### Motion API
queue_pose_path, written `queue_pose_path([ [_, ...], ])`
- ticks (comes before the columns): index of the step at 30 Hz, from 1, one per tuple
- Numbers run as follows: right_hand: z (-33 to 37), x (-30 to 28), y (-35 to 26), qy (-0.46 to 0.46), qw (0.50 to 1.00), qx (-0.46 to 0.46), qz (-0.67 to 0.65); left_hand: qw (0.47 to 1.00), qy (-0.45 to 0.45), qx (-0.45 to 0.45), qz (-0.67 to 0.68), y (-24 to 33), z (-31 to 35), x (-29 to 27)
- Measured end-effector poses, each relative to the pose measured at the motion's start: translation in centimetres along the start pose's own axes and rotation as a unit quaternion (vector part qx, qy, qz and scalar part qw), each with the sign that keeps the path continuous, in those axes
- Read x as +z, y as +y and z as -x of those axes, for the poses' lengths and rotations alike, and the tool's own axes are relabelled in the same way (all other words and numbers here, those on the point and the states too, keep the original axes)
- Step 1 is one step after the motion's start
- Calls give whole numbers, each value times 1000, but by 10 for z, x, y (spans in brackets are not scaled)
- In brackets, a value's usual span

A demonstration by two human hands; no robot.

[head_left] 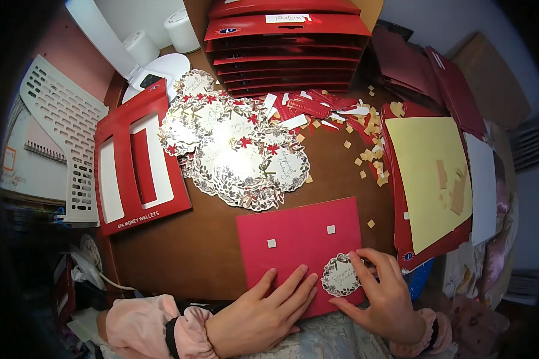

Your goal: Assemble decorative greeting cards by applying adhesive and lace cutouts.

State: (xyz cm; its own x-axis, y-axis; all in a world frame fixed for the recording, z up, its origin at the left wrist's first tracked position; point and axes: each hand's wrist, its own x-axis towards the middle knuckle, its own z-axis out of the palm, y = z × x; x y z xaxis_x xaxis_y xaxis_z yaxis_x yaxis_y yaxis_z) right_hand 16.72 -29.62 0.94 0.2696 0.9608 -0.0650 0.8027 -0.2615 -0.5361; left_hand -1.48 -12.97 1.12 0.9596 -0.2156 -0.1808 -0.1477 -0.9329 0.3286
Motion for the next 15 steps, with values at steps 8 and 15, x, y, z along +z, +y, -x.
queue_pose_path([
  [8, -6, -5, -7, 48, 998, 20, 24, 1000, -7, 0, -10, -1, -3, -5],
  [15, -25, 6, -10, 118, 992, -5, 49, 998, 57, -8, -30, 1, 1, 11],
])
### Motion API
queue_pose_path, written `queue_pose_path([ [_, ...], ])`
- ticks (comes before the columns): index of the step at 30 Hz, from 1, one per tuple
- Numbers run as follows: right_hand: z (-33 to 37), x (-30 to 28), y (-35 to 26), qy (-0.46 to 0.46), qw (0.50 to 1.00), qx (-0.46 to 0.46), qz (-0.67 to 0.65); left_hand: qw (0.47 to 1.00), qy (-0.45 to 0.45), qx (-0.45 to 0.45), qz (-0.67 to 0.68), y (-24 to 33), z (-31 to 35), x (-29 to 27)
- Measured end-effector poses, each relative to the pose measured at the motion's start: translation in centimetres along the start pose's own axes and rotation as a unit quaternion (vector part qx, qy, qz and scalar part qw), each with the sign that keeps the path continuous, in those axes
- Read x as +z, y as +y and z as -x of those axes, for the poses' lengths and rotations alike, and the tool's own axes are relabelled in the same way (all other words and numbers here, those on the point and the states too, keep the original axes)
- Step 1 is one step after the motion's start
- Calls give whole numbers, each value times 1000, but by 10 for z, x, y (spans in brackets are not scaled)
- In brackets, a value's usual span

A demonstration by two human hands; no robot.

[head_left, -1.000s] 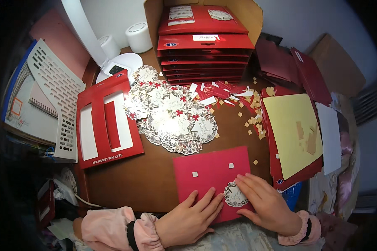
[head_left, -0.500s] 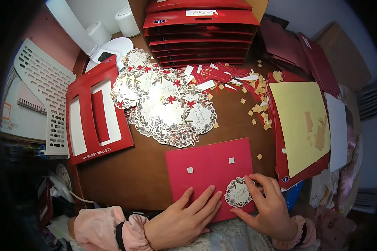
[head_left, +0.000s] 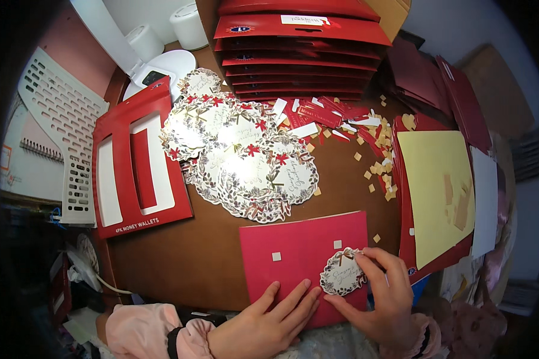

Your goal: Assemble decorative greeting cards by applying adhesive and lace cutouts.

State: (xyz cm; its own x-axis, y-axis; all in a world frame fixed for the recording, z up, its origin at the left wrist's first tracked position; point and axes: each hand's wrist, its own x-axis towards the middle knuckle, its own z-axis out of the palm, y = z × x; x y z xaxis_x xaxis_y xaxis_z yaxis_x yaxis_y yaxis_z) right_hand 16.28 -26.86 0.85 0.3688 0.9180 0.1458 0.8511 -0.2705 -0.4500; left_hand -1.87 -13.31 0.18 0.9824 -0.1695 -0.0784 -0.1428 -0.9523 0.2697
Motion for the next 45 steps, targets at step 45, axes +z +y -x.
queue_pose_path([
  [45, -15, 17, 9, -38, 989, -88, 113, 999, -41, 5, -29, -1, 1, -10],
])
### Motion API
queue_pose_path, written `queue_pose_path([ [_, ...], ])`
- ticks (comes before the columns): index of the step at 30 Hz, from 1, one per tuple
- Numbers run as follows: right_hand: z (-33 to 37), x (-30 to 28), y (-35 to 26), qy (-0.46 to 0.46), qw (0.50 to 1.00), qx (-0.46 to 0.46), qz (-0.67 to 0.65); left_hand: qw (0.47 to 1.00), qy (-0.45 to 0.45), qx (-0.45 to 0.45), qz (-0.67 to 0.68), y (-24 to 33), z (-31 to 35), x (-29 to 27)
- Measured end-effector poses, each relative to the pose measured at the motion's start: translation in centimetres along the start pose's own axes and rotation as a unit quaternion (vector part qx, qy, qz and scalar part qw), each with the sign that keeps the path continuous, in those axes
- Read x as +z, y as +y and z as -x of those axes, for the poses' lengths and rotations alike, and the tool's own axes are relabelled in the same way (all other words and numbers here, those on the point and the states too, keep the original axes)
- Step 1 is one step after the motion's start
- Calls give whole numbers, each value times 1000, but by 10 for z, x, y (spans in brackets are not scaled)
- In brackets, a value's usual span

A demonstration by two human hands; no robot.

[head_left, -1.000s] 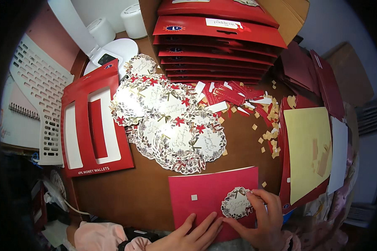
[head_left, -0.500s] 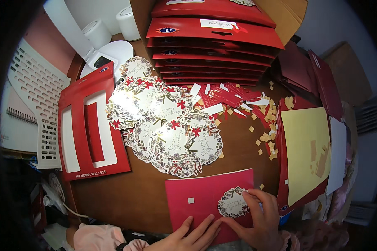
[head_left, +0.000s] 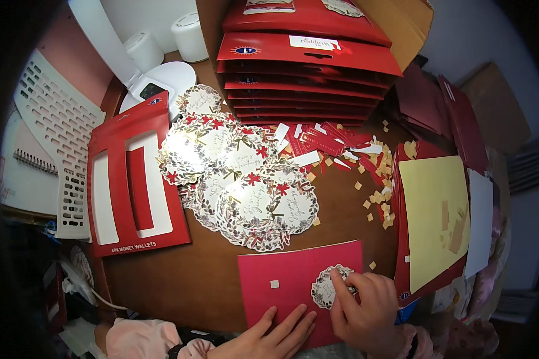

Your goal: Assemble decorative greeting cards by applying adhesive and lace cutouts.

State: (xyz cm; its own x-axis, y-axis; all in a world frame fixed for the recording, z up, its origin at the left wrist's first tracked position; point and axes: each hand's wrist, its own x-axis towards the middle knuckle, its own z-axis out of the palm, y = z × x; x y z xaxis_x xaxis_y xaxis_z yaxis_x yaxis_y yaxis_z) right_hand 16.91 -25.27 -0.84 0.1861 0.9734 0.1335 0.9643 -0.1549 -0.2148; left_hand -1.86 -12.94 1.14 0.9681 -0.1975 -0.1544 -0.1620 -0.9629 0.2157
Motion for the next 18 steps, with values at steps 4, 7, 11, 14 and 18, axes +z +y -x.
queue_pose_path([
  [4, -2, 7, -3, 15, 1000, 3, -8, 1000, 5, 0, -1, 1, 1, 2],
  [7, -6, 4, -1, -10, 1000, 3, 5, 1000, 13, 1, 0, 1, 0, 4],
  [11, -10, 2, 8, -4, 1000, -18, -23, 1000, 22, -8, 0, 4, 1, 6],
  [14, -15, -8, 6, -8, 999, -32, -17, 1000, 30, -2, -4, 4, 2, 9],
  [18, -22, -24, 10, -30, 995, 7, -92, 999, 39, 5, 11, 4, 3, 17],
])
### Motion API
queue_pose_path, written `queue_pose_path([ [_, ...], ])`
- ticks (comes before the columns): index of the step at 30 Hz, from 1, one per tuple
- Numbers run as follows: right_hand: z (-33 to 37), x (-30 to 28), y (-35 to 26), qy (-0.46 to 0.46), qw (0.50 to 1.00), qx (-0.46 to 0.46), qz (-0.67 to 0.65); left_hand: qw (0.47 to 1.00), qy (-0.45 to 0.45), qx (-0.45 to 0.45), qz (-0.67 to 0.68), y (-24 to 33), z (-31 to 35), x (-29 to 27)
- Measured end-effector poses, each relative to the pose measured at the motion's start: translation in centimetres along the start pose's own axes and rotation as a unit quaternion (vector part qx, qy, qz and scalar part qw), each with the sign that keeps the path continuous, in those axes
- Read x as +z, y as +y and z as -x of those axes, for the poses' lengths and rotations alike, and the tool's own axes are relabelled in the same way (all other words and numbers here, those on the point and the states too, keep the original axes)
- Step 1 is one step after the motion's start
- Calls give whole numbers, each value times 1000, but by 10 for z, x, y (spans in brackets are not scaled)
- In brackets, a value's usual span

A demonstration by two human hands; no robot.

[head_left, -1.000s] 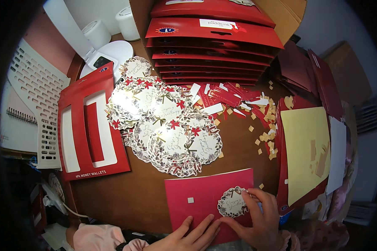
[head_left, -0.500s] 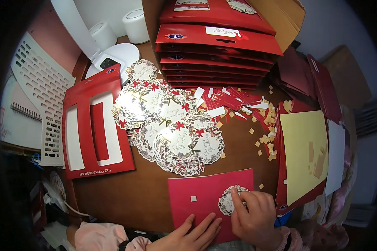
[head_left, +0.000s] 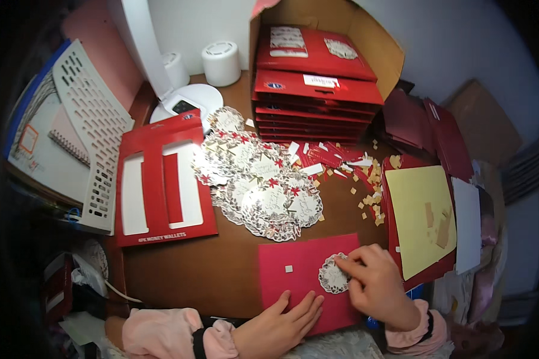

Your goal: Assemble decorative greeting cards by applying adhesive and lace cutouts.

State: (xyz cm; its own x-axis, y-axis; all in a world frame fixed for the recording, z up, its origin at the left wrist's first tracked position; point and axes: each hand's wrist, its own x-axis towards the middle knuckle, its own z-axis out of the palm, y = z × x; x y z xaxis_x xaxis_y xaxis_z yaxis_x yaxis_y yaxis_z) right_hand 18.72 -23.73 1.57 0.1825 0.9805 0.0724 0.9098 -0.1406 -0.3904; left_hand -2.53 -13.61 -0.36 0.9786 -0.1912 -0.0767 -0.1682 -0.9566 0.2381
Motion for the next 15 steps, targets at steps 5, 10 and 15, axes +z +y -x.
queue_pose_path([
  [5, -21, -38, -15, 70, 996, 7, -45, 999, 3, 15, -33, 0, 1, 2],
  [10, -55, -30, -18, 23, 999, -31, -24, 998, 8, 31, -45, -1, 0, 14],
  [15, -94, 12, -8, 20, 993, -110, 30, 999, 15, 30, -31, -2, -1, 16],
])
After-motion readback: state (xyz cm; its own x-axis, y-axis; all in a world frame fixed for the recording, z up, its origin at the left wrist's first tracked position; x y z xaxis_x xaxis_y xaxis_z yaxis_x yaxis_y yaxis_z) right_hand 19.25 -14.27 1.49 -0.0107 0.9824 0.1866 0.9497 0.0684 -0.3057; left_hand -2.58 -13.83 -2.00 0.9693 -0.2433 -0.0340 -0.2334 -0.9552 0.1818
